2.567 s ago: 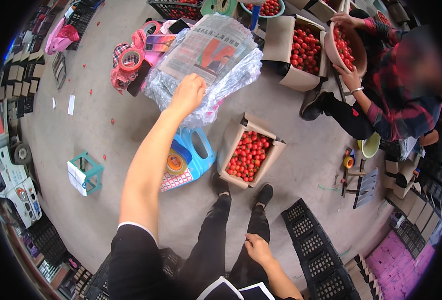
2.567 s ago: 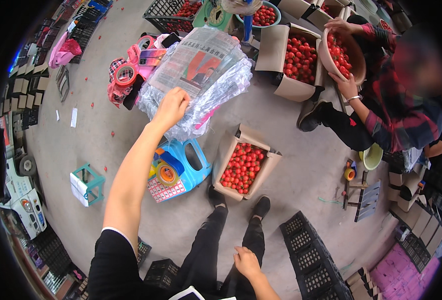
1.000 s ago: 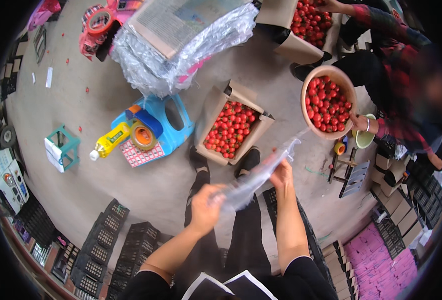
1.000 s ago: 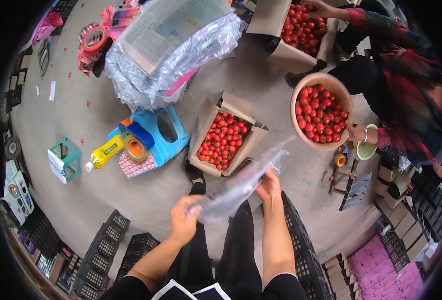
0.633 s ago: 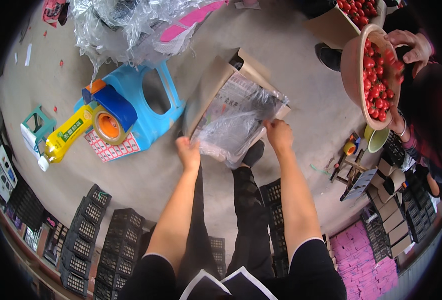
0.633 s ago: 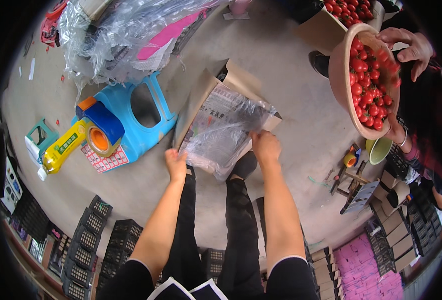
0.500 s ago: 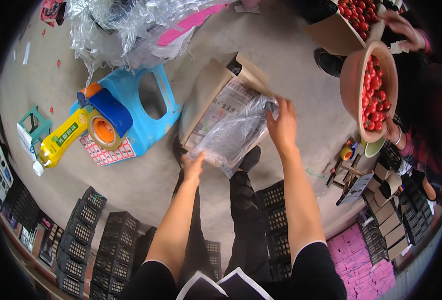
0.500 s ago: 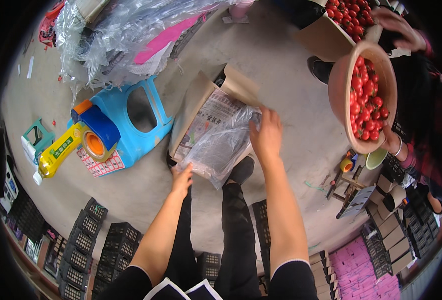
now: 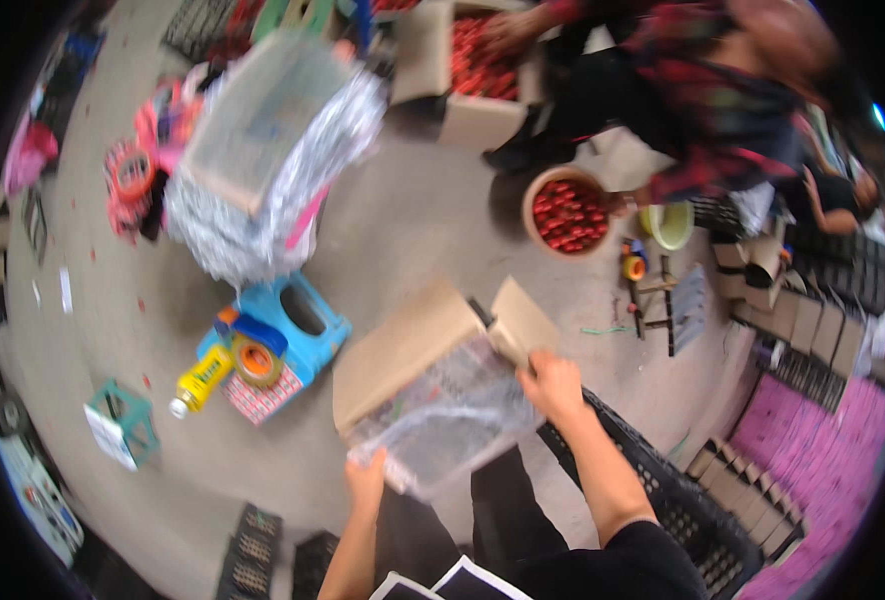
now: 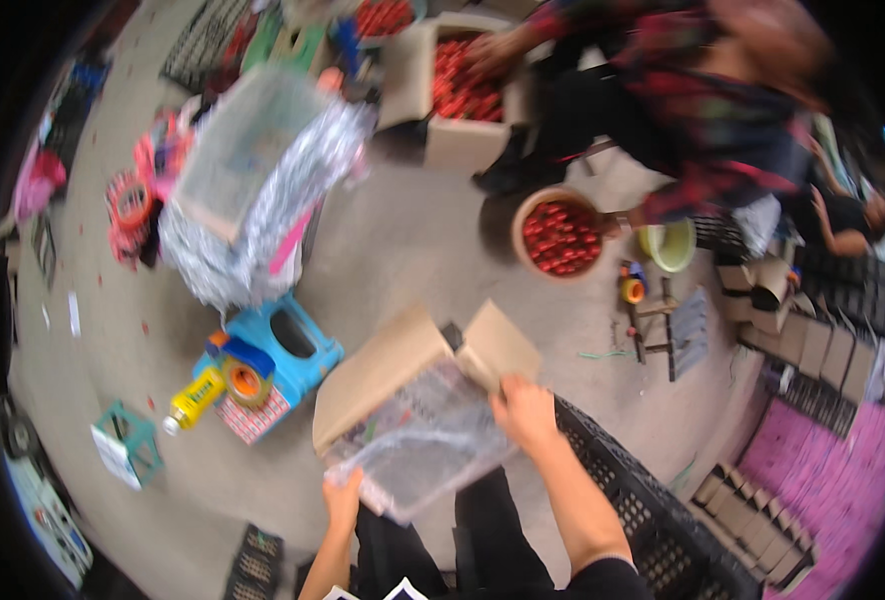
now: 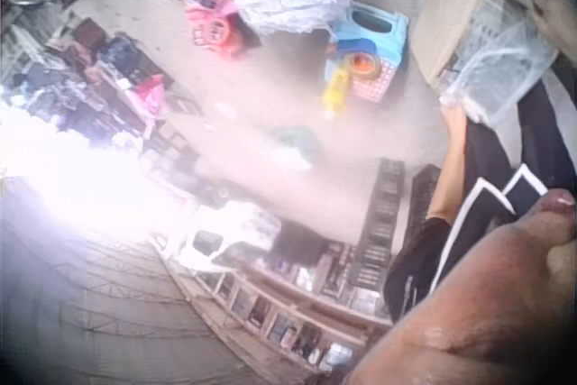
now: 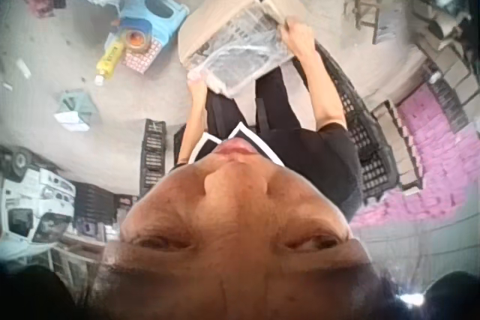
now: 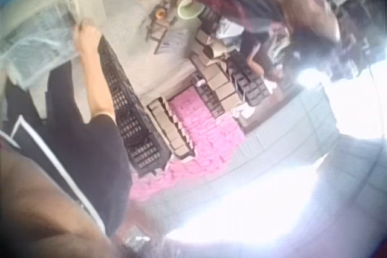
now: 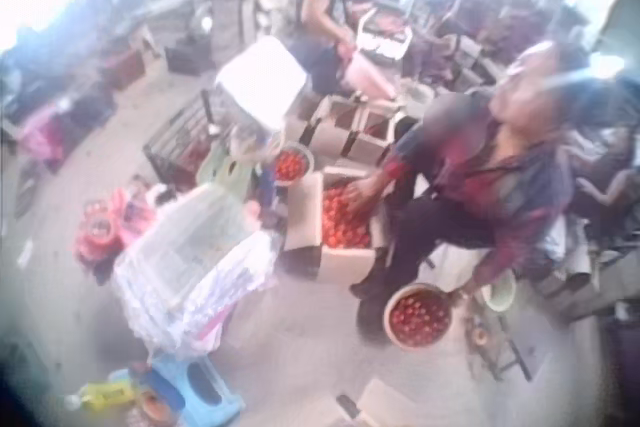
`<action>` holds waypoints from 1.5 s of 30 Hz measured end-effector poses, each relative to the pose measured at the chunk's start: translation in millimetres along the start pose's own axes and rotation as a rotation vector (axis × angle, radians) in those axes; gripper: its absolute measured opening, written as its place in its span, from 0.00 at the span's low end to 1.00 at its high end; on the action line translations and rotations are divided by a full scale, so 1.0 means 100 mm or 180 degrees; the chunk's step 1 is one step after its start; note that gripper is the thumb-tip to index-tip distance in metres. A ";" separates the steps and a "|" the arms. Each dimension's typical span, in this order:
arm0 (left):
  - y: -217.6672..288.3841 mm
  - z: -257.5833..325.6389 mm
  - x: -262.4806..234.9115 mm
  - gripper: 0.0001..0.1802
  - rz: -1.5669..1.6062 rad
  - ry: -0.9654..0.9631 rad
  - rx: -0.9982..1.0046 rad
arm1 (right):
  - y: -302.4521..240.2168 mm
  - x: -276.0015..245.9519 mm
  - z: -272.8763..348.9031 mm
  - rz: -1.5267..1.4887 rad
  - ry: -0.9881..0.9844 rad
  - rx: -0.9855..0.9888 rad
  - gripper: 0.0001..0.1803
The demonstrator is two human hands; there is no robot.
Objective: The person prepares plastic crates with paper lining, stacks them, and then peels multiple small adhesive labels from a sheet to apply them to their pants for quick access while working in a fruit processing area.
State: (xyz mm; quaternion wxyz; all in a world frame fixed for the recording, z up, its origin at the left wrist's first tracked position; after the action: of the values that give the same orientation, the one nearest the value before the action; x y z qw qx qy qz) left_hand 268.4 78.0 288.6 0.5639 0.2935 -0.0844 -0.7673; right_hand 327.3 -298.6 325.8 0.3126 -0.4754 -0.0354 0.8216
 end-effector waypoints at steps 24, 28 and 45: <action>3.48 7.47 1.29 0.11 -0.0765 -0.3469 0.3670 | 1.37 -4.52 8.29 -0.2282 0.4400 0.0379 0.15; 2.69 7.98 2.11 0.09 -0.1345 -0.4035 0.3681 | 2.42 -4.05 8.84 -0.2431 0.4358 0.0738 0.14; 2.01 8.12 2.99 0.13 -0.1380 -0.3916 0.3924 | 4.09 -3.43 8.73 -0.2531 0.3753 0.0660 0.10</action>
State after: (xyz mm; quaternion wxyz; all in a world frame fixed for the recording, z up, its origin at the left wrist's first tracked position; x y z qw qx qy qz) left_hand -68.3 -429.5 935.2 0.0040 0.0906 -0.7113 -0.6970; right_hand -449.7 -605.5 917.2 0.5988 -0.7590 0.0471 0.2511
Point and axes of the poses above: each hand's wrist, its own z-axis away from the middle knuckle, its own x-axis out of the palm, y = z × x, the point moved 6 cm from there along -z, towards the middle knuckle, and after that the axes turned 5 degrees about -z, right-handed, at the moved point
